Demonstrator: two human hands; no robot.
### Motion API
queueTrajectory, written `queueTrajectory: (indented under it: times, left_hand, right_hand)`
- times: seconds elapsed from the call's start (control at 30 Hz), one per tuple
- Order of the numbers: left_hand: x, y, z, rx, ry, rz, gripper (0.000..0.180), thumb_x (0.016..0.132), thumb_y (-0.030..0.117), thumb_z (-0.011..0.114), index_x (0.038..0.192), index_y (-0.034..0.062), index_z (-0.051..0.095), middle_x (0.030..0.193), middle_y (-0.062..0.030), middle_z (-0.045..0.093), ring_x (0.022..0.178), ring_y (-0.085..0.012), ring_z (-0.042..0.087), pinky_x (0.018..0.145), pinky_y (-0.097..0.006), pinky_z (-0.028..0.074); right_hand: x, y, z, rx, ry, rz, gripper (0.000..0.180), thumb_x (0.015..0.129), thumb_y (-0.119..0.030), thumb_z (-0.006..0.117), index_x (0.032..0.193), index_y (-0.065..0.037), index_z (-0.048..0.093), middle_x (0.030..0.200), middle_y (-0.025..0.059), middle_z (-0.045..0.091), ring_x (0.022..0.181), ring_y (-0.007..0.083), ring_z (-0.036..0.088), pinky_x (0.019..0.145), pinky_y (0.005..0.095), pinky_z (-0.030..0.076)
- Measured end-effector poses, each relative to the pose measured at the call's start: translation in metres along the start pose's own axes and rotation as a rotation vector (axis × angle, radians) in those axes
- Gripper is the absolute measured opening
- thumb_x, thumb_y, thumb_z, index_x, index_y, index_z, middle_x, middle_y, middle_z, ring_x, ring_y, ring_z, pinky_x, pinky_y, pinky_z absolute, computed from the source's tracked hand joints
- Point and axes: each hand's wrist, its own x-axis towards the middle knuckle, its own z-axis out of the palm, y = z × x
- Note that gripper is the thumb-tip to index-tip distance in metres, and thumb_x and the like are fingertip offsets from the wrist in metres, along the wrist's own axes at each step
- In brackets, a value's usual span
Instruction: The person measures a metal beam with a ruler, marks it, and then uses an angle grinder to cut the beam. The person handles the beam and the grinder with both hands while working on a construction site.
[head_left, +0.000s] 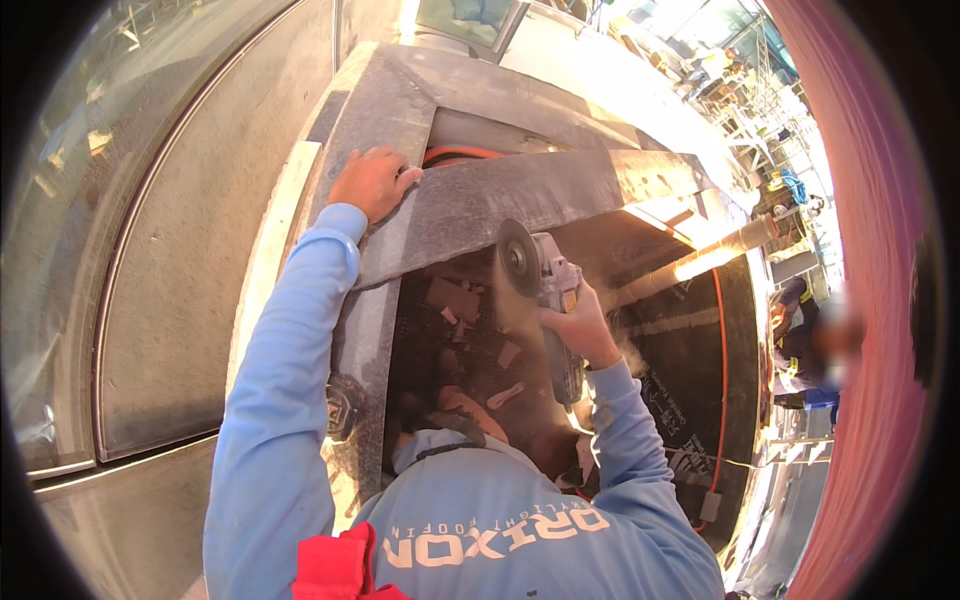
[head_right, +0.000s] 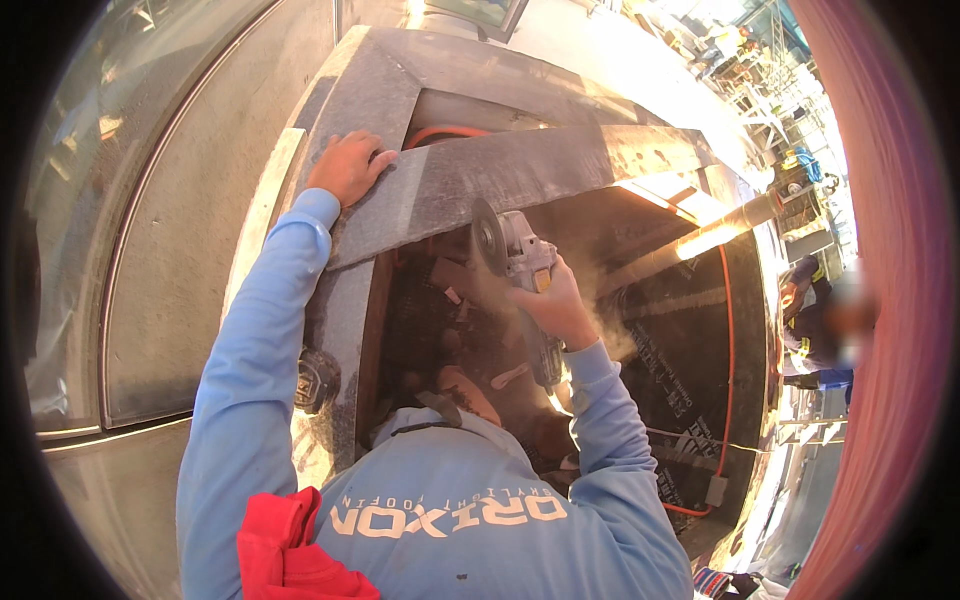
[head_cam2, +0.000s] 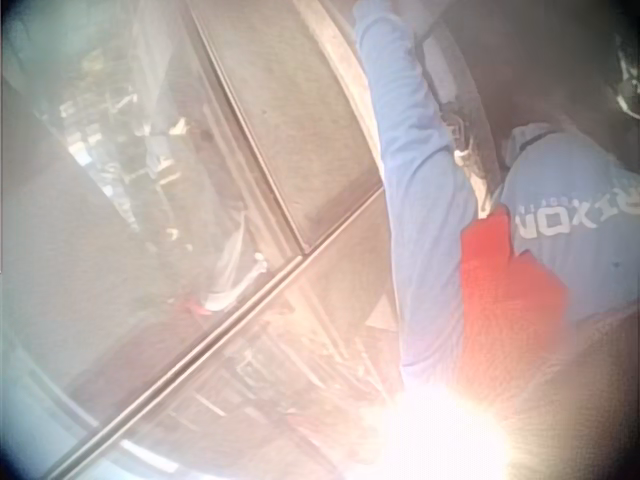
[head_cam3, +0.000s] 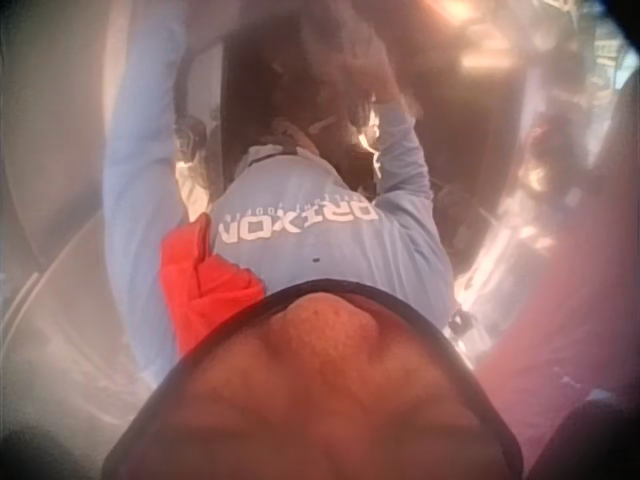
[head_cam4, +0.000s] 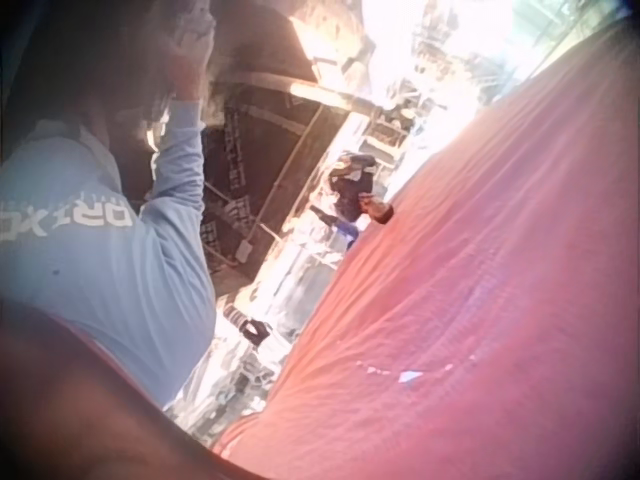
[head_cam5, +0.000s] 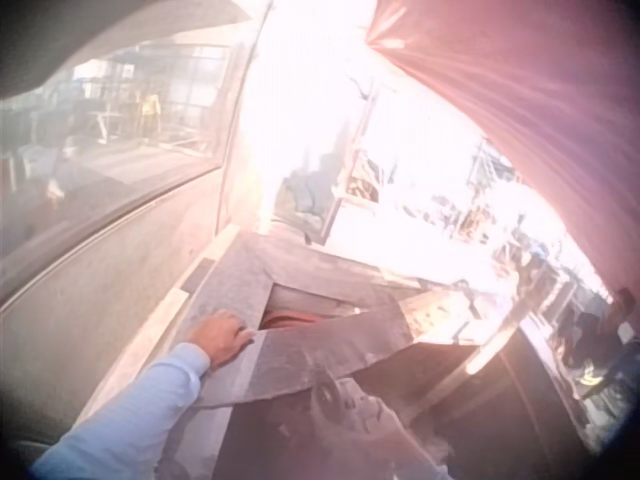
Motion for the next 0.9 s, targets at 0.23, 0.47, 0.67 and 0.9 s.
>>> queueTrajectory:
  times: [0.23, 0.47, 0.67, 0.9]
  left_hand:
    - [0.0, -0.003, 0.001, 0.001, 0.008, 0.021, 0.038, 0.103, 0.043, 0.062, 0.102, 0.0062, 0.071, 0.11, -0.0135, 0.069, 0.109, -0.0368, 0.064, 0.104, -0.05, 0.043]
    - [0.0, -0.004, 0.002, -0.021, 0.003, 0.019, 0.035, 0.102, 0.042, 0.065, 0.097, 0.0069, 0.069, 0.107, -0.013, 0.069, 0.102, -0.0366, 0.064, 0.099, -0.047, 0.045]
    - [-0.001, -0.002, 0.0, 0.003, -0.026, -0.024, 0.037, 0.103, 0.043, 0.063, 0.098, 0.0065, 0.071, 0.111, -0.0135, 0.07, 0.102, -0.0381, 0.065, 0.1, -0.048, 0.048]
    - [0.0, -0.002, 0.003, -0.03, -0.015, -0.03, 0.036, 0.102, 0.042, 0.065, 0.1, 0.0068, 0.07, 0.111, -0.0136, 0.07, 0.102, -0.0406, 0.067, 0.091, -0.05, 0.053]
  right_hand:
    - [0.001, 0.008, 0.002, 0.068, -0.007, -0.012, 0.057, 0.077, -0.01, 0.08, 0.129, 0.003, 0.061, 0.117, 0.0075, 0.069, 0.104, 0.0138, 0.064, 0.092, 0.0325, 0.054]
    - [0.018, -0.003, -0.002, 0.054, -0.03, -0.056, 0.057, 0.077, -0.007, 0.079, 0.13, 0.002, 0.061, 0.117, 0.0056, 0.069, 0.105, 0.0126, 0.064, 0.092, 0.031, 0.053]
    - [0.005, 0.005, -0.001, 0.048, -0.045, -0.008, 0.055, 0.077, -0.006, 0.079, 0.129, 0.002, 0.062, 0.117, 0.005, 0.069, 0.104, 0.0123, 0.064, 0.092, 0.0312, 0.053]
    - [0.006, 0.002, 0.001, 0.054, -0.042, -0.037, 0.056, 0.077, -0.006, 0.08, 0.129, 0.002, 0.062, 0.116, 0.0053, 0.069, 0.104, 0.0125, 0.064, 0.092, 0.0315, 0.053]
